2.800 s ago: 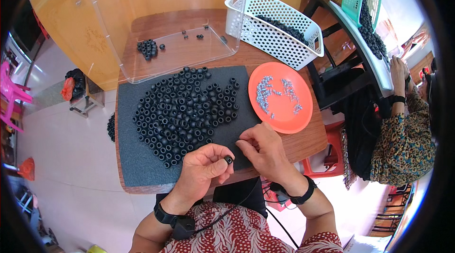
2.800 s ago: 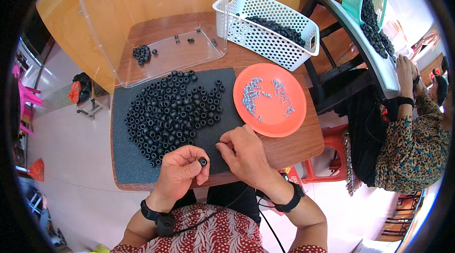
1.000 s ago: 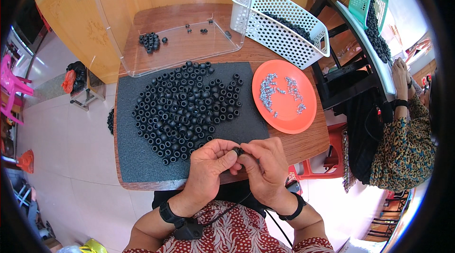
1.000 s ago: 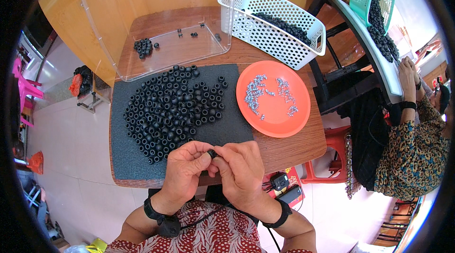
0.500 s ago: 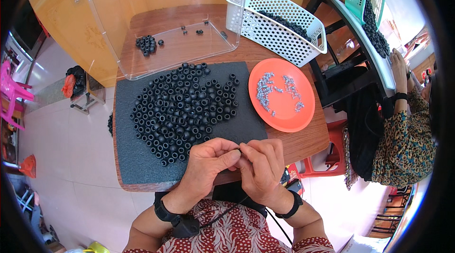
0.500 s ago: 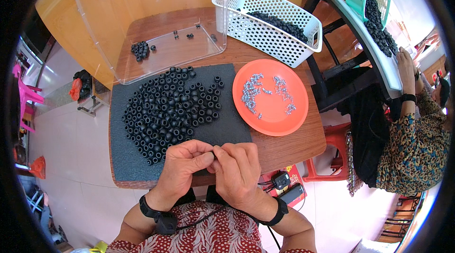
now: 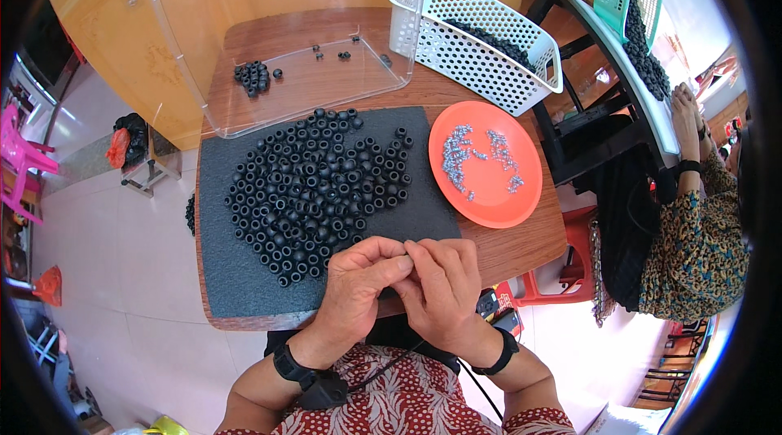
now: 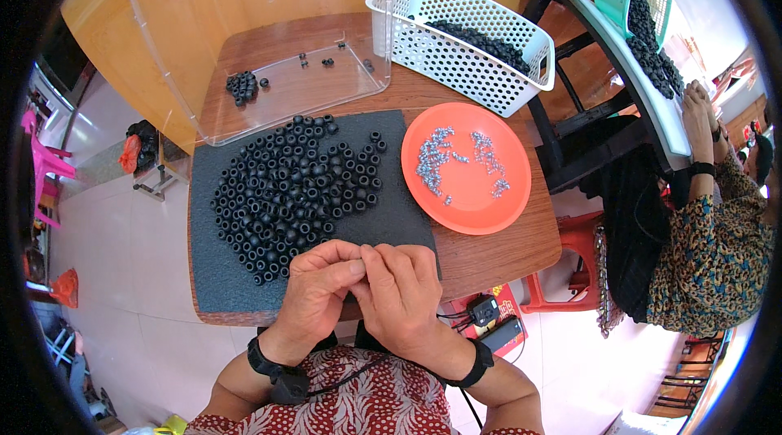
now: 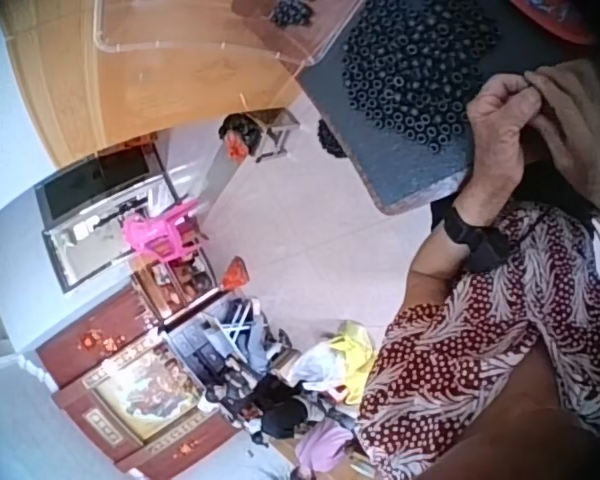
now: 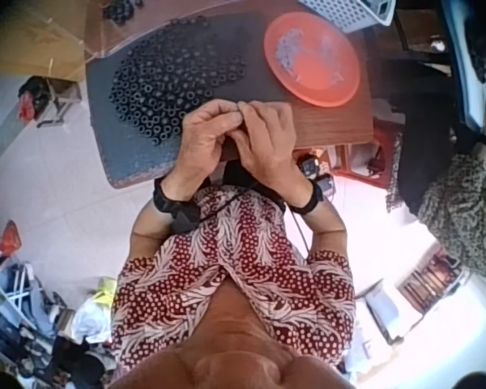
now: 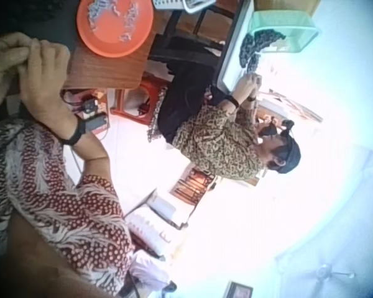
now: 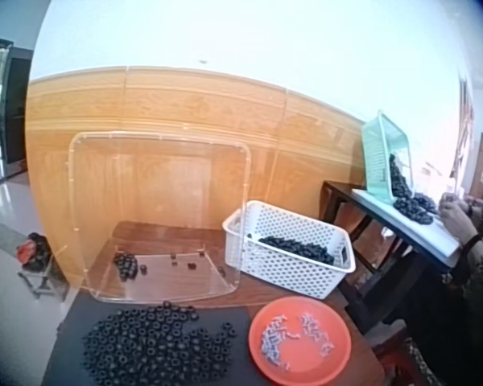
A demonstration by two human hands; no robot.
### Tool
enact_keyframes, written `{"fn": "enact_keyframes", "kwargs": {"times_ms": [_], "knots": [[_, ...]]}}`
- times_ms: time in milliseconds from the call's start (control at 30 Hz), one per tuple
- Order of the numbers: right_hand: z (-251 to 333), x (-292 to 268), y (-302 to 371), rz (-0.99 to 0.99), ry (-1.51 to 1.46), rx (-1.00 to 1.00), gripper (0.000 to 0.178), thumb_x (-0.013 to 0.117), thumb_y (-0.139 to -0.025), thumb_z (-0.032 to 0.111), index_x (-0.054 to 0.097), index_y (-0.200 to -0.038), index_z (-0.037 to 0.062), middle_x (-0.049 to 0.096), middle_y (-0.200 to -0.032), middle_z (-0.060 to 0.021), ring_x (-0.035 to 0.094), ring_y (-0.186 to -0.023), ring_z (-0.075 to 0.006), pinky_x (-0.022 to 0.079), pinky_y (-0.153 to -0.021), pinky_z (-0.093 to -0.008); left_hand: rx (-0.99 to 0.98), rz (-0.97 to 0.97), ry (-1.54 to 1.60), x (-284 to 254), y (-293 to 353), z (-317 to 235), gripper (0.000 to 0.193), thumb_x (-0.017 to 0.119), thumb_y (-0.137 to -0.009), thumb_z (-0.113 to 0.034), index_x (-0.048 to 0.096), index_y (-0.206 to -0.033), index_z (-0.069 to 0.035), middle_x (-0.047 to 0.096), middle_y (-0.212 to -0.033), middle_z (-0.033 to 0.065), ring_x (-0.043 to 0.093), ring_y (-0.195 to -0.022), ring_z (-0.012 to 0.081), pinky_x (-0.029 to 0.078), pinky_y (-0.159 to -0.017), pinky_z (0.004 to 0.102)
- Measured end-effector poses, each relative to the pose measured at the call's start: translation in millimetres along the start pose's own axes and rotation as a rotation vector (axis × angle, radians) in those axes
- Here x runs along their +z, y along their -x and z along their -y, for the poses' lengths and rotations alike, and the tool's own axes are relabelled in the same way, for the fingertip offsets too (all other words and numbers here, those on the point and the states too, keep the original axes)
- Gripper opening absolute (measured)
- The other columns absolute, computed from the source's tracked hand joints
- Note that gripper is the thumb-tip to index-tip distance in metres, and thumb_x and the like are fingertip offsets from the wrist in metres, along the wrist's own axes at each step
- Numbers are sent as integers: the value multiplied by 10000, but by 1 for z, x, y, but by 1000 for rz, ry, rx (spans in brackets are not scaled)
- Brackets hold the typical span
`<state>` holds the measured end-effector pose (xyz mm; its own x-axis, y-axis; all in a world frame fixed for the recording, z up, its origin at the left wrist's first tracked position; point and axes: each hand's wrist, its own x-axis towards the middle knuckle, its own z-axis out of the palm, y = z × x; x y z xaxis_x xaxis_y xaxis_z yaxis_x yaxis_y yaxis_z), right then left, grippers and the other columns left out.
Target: Assembling small black plastic components by hand on a workbench.
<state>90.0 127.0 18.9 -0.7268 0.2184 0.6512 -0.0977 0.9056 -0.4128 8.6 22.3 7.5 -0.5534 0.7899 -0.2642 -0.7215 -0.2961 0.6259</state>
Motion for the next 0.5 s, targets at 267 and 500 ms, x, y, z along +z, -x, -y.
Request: {"fn": "enact_keyframes", "kwargs": {"times_ms": [267, 500], "knots": [[-8, -5, 0, 1, 28, -53, 359, 679, -596, -23, 588, -940, -67, 569, -846, -155, 520, -710, -296, 432, -578, -351, -19, 83, -305, -6, 5, 0, 261, 556, -898, -162, 602, -1013, 68, 641, -803, 89, 603, -707, 138, 489, -664, 247], [-15, 2, 0, -18, 32, -179, 377, 639, -541, 1, 570, -896, -108, 544, -795, -161, 503, -652, -267, 393, -536, -341, -7, 56, -312, -8, 3, 1, 251, 544, -904, -163, 619, -962, 70, 637, -776, 79, 599, -670, 136, 490, -621, 246]]}}
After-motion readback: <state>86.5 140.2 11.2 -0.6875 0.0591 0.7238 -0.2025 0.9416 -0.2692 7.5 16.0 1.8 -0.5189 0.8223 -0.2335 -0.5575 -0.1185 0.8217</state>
